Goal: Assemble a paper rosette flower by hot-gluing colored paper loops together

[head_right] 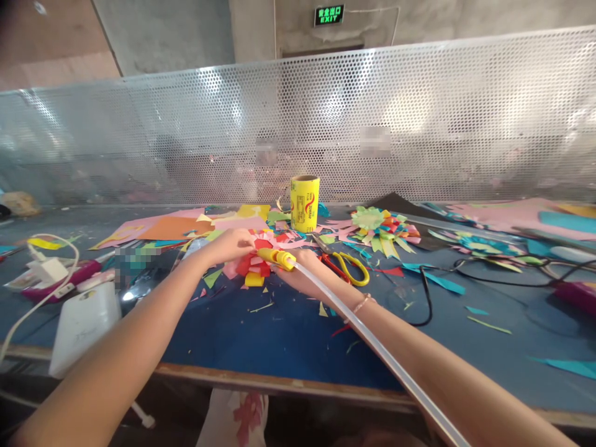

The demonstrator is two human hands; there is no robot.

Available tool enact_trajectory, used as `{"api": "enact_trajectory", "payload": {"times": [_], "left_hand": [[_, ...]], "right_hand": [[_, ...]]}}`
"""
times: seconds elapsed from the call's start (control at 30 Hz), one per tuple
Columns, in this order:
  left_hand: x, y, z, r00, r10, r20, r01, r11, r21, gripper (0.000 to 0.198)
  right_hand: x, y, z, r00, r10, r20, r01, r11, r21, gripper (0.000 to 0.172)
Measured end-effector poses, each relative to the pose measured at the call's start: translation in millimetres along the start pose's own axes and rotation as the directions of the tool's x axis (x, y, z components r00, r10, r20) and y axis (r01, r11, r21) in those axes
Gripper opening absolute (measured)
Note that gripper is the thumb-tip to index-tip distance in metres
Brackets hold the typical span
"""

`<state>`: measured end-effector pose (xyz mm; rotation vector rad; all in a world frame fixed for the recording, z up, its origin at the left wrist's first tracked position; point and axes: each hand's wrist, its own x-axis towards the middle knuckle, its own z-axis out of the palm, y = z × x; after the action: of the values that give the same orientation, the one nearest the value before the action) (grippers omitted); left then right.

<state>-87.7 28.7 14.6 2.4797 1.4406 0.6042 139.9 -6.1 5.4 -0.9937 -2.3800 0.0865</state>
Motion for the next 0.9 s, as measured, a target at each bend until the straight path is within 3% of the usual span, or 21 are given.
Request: {"api": "enact_trajectory", "payload": {"times": [0.3,0.73,0.9], "left_hand": [[1.5,0.5,-0.4,1.0,0.014,0.003,-0.014,1.0,-0.002,0.021],[1.4,0.5,0.7,1.0,0.016,-0.007,-0.016,1.0,-0.009,0.021],[1.0,1.8,-0.8,0.999,0.05,0.012,-0.05,0.999,-0.011,0.024]], "right_hand": [[0.8,2.9,0.6,0.998,-0.008,0.067,0.007,1.0,0.013,0.028],[-0.3,4.7,9.9,1.0,0.009,0.004,-0.009,1.0,0.005,0.027],[-0.8,1.8,9.5,0.999,0.033,0.04,-0.032,0.999,-0.017,0.028]]}}
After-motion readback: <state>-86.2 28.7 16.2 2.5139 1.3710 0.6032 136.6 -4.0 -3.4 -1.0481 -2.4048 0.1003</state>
